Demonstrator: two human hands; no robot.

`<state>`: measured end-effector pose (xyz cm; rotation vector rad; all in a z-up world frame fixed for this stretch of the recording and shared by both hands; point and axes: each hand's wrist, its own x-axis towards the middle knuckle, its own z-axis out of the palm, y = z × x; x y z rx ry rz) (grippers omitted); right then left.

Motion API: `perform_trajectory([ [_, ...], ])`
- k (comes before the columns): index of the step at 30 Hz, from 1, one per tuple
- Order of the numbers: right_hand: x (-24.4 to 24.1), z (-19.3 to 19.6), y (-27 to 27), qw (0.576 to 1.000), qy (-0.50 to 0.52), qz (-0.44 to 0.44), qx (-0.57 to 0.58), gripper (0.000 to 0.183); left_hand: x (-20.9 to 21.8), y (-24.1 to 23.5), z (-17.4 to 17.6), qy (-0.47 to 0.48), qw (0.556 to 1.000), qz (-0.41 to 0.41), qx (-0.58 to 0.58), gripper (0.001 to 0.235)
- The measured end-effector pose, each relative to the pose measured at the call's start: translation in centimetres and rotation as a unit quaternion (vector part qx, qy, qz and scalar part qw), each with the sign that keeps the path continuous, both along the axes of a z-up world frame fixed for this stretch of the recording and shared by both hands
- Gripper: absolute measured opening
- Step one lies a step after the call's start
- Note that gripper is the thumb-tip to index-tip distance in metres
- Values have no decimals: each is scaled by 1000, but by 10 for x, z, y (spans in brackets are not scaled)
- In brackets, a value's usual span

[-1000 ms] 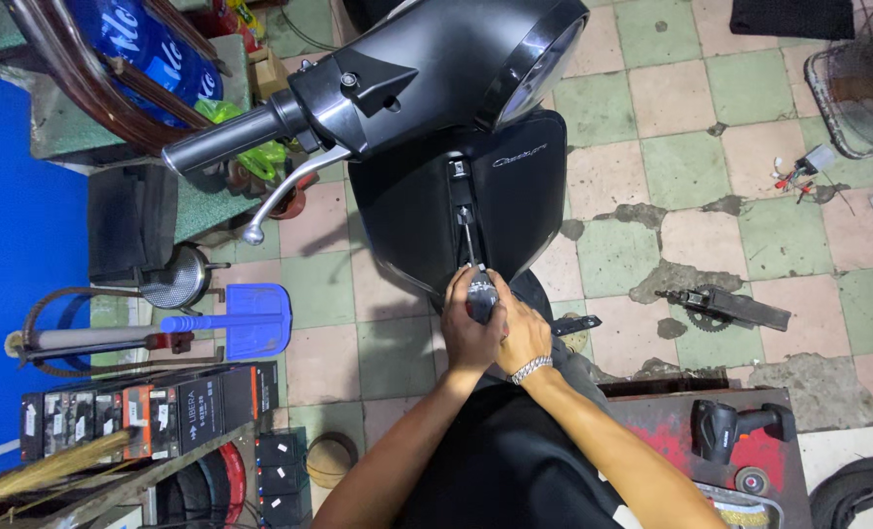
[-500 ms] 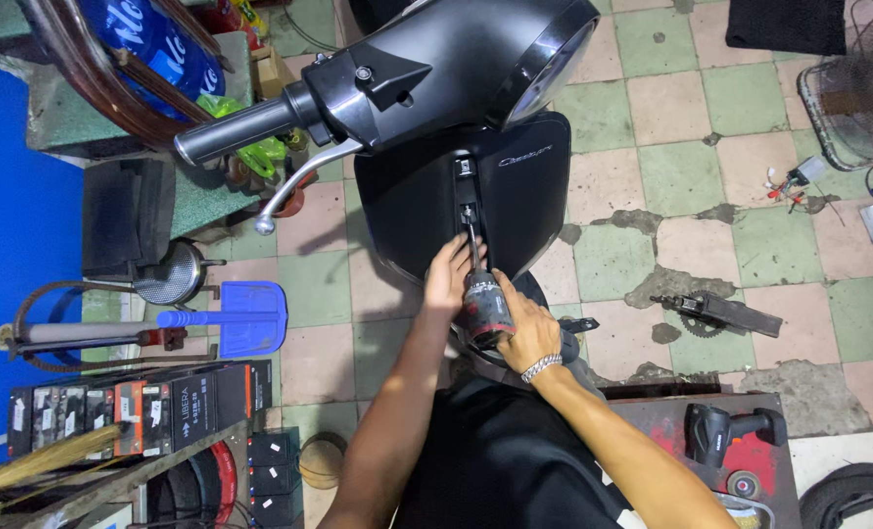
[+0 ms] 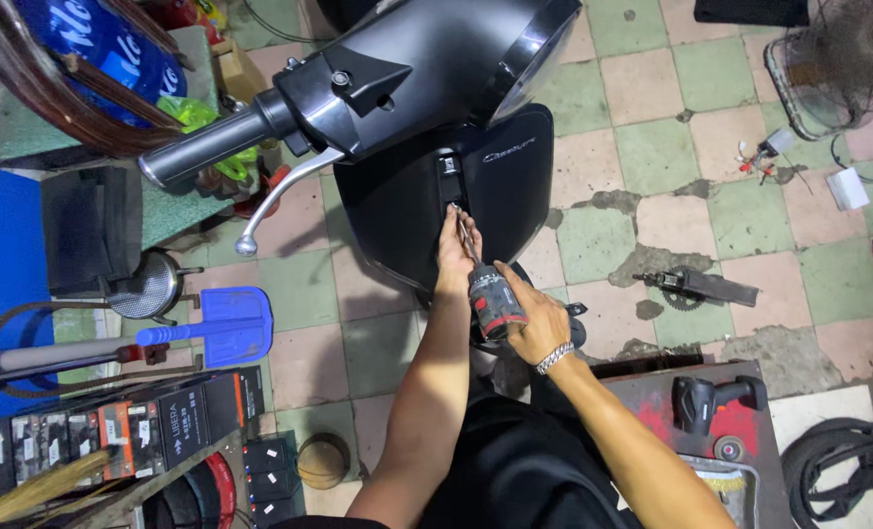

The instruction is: The person uses a cordless power drill to remove screws from the front body panels of a black scooter. They then use a manual screwdriver to remove additional fasteners from the front fairing and handlebar area, detaching a plastic cover.

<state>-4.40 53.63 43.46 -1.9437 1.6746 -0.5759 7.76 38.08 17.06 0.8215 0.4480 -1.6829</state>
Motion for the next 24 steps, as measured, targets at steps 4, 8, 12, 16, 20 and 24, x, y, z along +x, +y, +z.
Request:
perform_trajectory([
  [4, -14, 10, 1, 999, 11, 32, 21, 99, 2, 10, 26, -1, 1000, 5, -12, 21],
  [8, -45, 28, 16, 997, 11, 60, 48, 99, 3, 31, 77, -28, 999, 25, -14, 20],
  [12, -97, 44, 42, 996, -70, -7, 48, 90, -17, 70, 128, -125, 990, -47, -44, 16],
  [16, -149, 22, 41, 957, -158, -203, 135, 79, -98, 87, 132, -222, 954, -187, -81, 6],
  [20, -212, -38, -9, 935, -266, -218, 85, 69, -187, 57, 57, -138, 939, -315, -4, 7],
  [24, -273, -91, -76, 937, -239, -207, 146, 73, -266, -29, -83, -117, 958, -255, 58, 18],
])
